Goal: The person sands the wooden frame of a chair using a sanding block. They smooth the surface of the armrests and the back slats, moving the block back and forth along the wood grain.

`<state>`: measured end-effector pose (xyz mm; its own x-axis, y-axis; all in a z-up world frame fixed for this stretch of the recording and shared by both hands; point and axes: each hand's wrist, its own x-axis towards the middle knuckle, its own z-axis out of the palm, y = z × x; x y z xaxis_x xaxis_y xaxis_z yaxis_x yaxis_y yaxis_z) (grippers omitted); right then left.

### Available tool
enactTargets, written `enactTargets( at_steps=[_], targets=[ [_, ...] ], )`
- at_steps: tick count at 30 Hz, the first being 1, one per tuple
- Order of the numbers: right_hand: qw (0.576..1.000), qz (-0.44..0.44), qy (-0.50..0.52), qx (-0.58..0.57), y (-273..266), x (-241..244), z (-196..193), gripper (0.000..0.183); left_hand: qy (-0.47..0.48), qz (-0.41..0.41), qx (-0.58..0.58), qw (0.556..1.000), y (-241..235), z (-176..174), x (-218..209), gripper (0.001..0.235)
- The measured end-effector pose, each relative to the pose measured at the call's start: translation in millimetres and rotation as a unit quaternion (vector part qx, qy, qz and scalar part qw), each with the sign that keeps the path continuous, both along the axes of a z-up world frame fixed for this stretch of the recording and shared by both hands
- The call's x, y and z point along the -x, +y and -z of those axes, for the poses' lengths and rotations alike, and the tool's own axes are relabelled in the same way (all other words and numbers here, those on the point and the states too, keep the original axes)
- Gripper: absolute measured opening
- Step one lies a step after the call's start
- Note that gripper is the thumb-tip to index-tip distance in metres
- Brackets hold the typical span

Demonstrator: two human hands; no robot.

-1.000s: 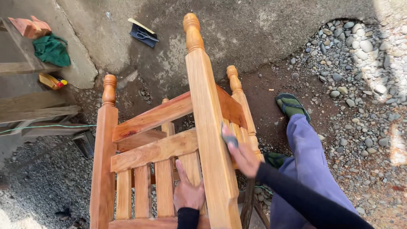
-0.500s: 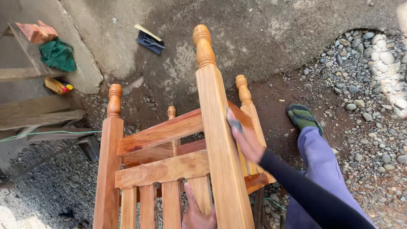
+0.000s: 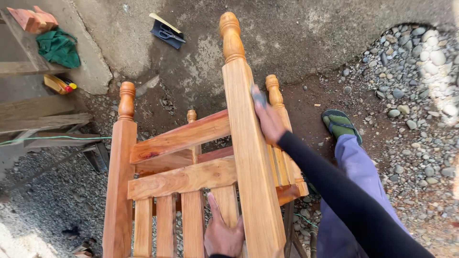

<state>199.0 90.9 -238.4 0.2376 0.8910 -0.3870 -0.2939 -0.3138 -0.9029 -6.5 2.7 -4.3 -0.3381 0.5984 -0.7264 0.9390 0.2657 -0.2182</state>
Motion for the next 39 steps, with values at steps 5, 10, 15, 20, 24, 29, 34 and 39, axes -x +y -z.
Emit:
enactTargets(
  at_steps=[5,10,15,20,24,29,34,39],
  targets=[
    [0.997,-0.077,0.012,-0.018,-194.7,38.4,-124.9,0.050,0.002,0.028,-0.022,0.999,-6.8,0.5,2.9,0.124],
    [0.992,-0.071,0.012,-0.102,-235.6,45.3,-178.5,0.057,0.018,0.033,0.002,0.999,-3.3,-6.9,-0.9,0.123],
    [0.986,-0.074,-0.106,-0.108,-152.4,39.6,-89.8,0.060,-0.003,0.058,-0.050,0.997,-9.6,2.7,7.5,0.120],
    [0.981,-0.084,-0.112,-0.132,-200.1,42.6,-168.5,0.059,-0.004,0.066,-0.065,0.996,-9.4,3.2,9.1,0.120],
    [0.971,-0.149,-0.102,-0.154,-259.8,47.8,-219.3,0.059,0.000,0.059,-0.047,0.997,-11.4,2.4,6.4,0.119],
    [0.970,-0.102,-0.170,-0.140,-168.1,35.6,-129.7,0.054,0.015,0.048,-0.034,0.998,-9.0,-2.9,-2.5,0.121],
    [0.967,-0.199,-0.152,0.042,-97.5,20.2,-42.0,0.043,-0.030,-0.014,-0.110,0.993,-24.0,-0.6,6.8,0.122],
    [0.983,-0.127,-0.049,-0.124,-213.6,18.0,-168.6,0.063,-0.061,0.025,-0.095,0.993,-17.9,3.4,-2.0,0.122]
  ],
)
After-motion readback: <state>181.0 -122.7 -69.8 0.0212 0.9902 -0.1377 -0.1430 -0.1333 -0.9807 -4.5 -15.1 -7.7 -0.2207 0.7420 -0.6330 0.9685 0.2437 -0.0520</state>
